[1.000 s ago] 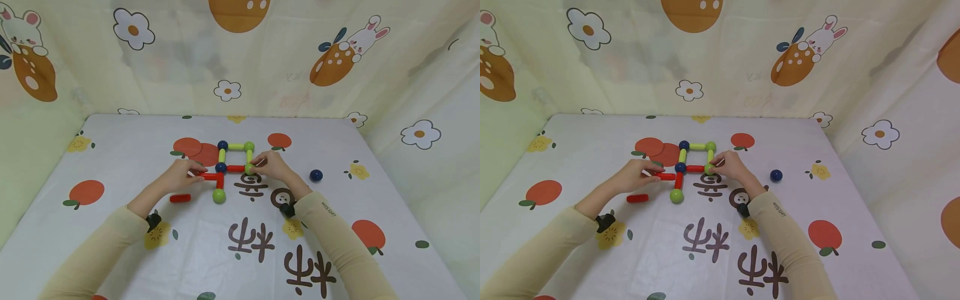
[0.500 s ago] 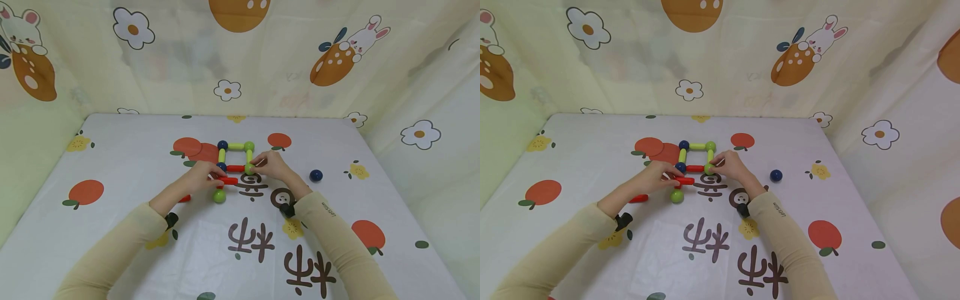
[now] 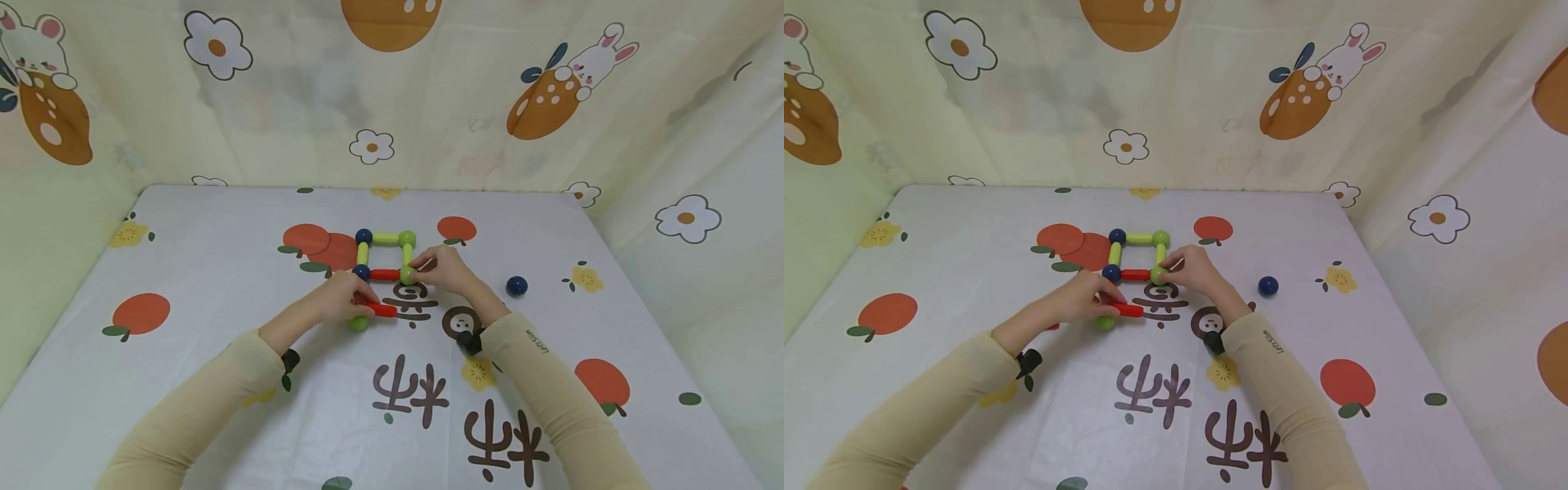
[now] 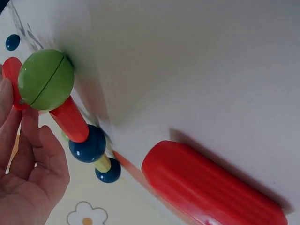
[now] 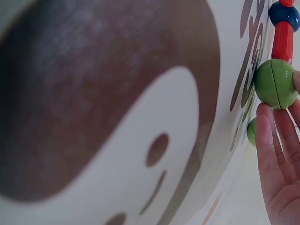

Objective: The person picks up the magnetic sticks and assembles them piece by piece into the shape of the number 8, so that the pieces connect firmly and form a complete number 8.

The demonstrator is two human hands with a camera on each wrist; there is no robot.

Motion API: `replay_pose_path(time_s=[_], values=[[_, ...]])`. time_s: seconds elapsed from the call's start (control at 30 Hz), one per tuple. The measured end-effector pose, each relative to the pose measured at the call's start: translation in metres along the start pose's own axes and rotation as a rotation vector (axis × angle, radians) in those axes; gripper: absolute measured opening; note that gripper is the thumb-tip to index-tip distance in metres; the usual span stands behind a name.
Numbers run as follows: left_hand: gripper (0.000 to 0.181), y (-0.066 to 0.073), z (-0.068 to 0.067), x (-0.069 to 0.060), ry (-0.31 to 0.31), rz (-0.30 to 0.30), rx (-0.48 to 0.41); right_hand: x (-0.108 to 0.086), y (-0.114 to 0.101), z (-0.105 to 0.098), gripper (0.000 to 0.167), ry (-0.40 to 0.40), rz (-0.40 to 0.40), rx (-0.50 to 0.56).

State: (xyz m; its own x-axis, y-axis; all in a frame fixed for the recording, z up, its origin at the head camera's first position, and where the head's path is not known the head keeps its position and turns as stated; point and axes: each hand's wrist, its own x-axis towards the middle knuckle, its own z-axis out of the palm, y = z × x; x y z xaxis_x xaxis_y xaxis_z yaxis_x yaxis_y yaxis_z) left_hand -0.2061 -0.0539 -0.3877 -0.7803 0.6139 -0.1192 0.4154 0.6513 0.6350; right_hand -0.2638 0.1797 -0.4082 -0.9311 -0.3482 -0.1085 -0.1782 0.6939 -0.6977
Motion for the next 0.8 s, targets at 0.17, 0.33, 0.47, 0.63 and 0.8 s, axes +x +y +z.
replay_pose_path(time_s=[0.17, 0.33, 0.47, 0.63, 0.8], values=[[0.020, 0.003, 0.002, 0.002, -0.020, 0.003, 0.014, -0.001, -0.001, -0.001, 0.028, -0.007, 0.011, -0.002], [0.020, 0.004, 0.006, 0.003, -0.049, -0.012, 0.019, -0.001, -0.002, -0.001, 0.028, -0.010, 0.011, -0.002], [0.020, 0.005, 0.009, 0.004, -0.068, -0.056, 0.011, 0.000, -0.002, -0.001, 0.028, -0.012, 0.012, -0.005], [0.020, 0.006, 0.011, 0.004, -0.064, -0.072, 0.030, -0.001, -0.003, -0.001, 0.028, -0.015, 0.017, -0.003], [0.019, 0.005, 0.014, 0.004, -0.056, -0.075, 0.048, -0.001, -0.004, -0.002, 0.029, -0.021, 0.018, -0.005]])
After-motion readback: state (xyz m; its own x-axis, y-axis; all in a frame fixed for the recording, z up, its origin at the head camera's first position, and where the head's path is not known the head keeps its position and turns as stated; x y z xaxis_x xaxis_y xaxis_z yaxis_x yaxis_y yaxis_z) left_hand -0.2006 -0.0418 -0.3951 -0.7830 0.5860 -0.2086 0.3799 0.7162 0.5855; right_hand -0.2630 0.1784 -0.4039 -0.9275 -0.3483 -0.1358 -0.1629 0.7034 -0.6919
